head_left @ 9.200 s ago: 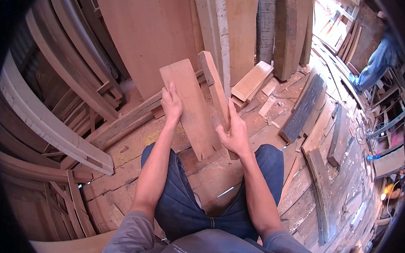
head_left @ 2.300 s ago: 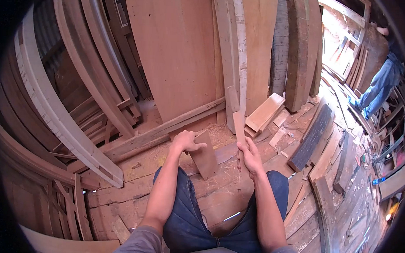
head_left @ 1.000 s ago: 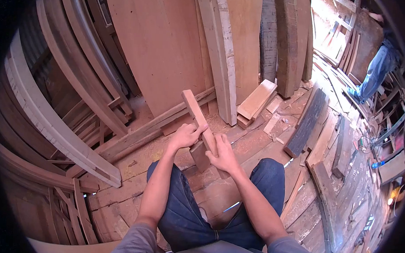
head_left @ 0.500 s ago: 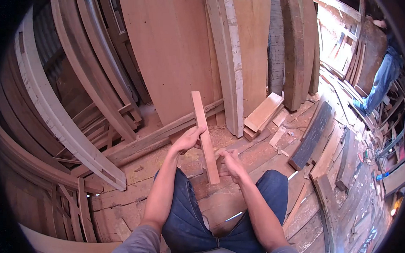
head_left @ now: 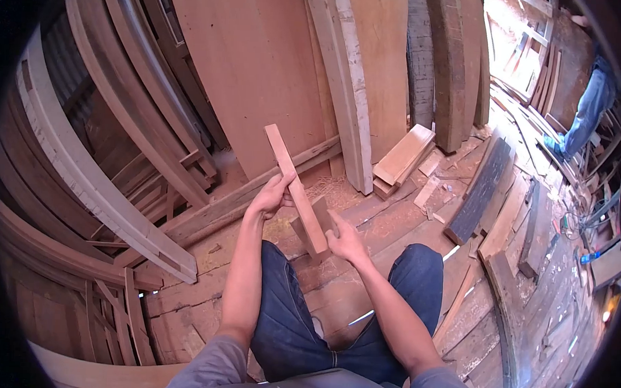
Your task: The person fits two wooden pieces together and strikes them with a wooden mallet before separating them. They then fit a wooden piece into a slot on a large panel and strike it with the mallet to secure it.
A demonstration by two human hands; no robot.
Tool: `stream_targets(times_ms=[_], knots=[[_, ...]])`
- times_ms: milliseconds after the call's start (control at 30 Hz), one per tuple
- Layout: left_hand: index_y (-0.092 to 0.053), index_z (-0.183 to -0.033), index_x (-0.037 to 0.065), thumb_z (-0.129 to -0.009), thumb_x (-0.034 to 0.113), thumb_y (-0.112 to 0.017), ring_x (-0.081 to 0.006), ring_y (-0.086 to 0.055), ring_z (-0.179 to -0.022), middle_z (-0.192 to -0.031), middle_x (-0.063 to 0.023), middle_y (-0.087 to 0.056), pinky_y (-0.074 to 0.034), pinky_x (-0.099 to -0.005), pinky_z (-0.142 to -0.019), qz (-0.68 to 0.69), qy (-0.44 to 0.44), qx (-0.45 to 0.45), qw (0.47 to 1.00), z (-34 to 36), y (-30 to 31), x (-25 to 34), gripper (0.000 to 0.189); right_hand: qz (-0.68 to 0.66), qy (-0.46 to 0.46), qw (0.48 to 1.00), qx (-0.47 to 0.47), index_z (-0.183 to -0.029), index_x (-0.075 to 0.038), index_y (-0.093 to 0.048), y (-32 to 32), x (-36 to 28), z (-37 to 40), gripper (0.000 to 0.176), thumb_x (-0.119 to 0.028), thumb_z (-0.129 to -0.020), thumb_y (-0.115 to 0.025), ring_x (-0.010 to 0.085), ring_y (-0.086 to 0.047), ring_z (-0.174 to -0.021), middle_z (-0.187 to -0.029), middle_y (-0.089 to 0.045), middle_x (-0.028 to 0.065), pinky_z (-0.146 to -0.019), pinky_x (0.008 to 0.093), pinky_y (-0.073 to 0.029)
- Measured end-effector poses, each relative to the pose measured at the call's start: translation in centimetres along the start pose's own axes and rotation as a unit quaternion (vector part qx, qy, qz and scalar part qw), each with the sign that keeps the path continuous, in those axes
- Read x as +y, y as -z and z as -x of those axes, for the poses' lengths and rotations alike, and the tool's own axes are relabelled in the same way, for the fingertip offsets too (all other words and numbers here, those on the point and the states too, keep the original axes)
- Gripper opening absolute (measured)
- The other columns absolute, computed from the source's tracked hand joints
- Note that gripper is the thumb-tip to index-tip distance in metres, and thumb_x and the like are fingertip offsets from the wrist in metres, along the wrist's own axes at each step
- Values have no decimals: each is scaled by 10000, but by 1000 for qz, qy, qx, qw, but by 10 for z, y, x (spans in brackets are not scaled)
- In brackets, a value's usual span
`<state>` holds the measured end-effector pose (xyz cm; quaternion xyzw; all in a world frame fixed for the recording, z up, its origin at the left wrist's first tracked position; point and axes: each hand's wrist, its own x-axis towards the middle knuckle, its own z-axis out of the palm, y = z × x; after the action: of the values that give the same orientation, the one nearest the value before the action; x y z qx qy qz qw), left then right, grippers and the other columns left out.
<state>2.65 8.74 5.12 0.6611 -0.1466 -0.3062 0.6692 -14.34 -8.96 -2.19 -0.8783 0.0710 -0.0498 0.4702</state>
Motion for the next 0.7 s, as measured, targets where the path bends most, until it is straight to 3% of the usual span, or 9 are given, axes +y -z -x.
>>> stream_targets(times_ms=[100,200,267,300,400,433,533,700], knots=[[-566,-1063,8,-1037,418,-502,-219,-711,-815,-936,-109,-673,-620,-395,-750,23,23,-8,999,-4,3,-6,416,-9,-54,996,63,-1572,-132,-227,-5,1,-3,845,-156,-826,-622,491,-472,-1292,-1396,-456,354,-1097,489,-400],[-584,-1047,5,-1036,416,-502,-182,-706,-791,-930,-104,-680,-623,-349,-706,5,46,-27,999,-1,-2,-2,419,30,50,986,153,-1584,-181,-190,5,0,-3,956,-127,-772,-692,464,-547,-1219,-1451,-394,328,-1040,495,-460],[-585,-1042,11,-1035,419,-502,-158,-701,-781,-919,-91,-675,-620,-319,-668,-9,50,-42,998,5,-12,5,417,63,83,990,98,-1539,-201,-310,34,-26,7,914,-134,-736,-741,462,-543,-1220,-1479,-366,281,-1010,492,-486],[-577,-1041,31,-1031,434,-506,-135,-697,-787,-889,-55,-654,-613,-286,-629,-105,86,-54,989,15,-18,24,409,80,101,989,70,-1517,-210,-370,47,-39,11,895,-138,-718,-765,461,-541,-1220,-1493,-352,258,-996,490,-499],[-560,-1052,50,-1025,453,-509,-121,-681,-740,-853,-22,-619,-616,-294,-628,-47,48,-123,990,12,-22,13,407,213,121,969,30,-1485,-223,-407,57,-51,18,873,-183,-709,-805,392,-673,-1015,-1462,-412,245,-875,488,-558],[-532,-1077,48,-1023,456,-515,-124,-657,-694,-847,-24,-597,-622,-316,-629,-79,34,-108,990,10,-22,11,412,226,111,968,5,-1390,-201,-526,62,-56,22,725,-204,-721,-805,386,-675,-1011,-1378,-510,199,-871,481,-558],[-509,-1097,40,-1025,443,-519,-137,-638,-675,-862,-37,-575,-625,-340,-637,-13,30,-95,995,21,-33,23,410,230,85,969,-3,-1305,-199,-617,57,-49,20,595,-227,-736,-791,371,-676,-1013,-1242,-600,182,-870,472,-558],[-469,-1105,44,-1043,420,-478,-143,-598,-643,-887,-40,-527,-637,-388,-621,36,-20,-16,999,19,-22,37,381,216,67,974,-4,-1194,-195,-706,66,-51,23,456,-241,-747,-776,363,-674,-1015,-1150,-640,185,-886,465,-550]])
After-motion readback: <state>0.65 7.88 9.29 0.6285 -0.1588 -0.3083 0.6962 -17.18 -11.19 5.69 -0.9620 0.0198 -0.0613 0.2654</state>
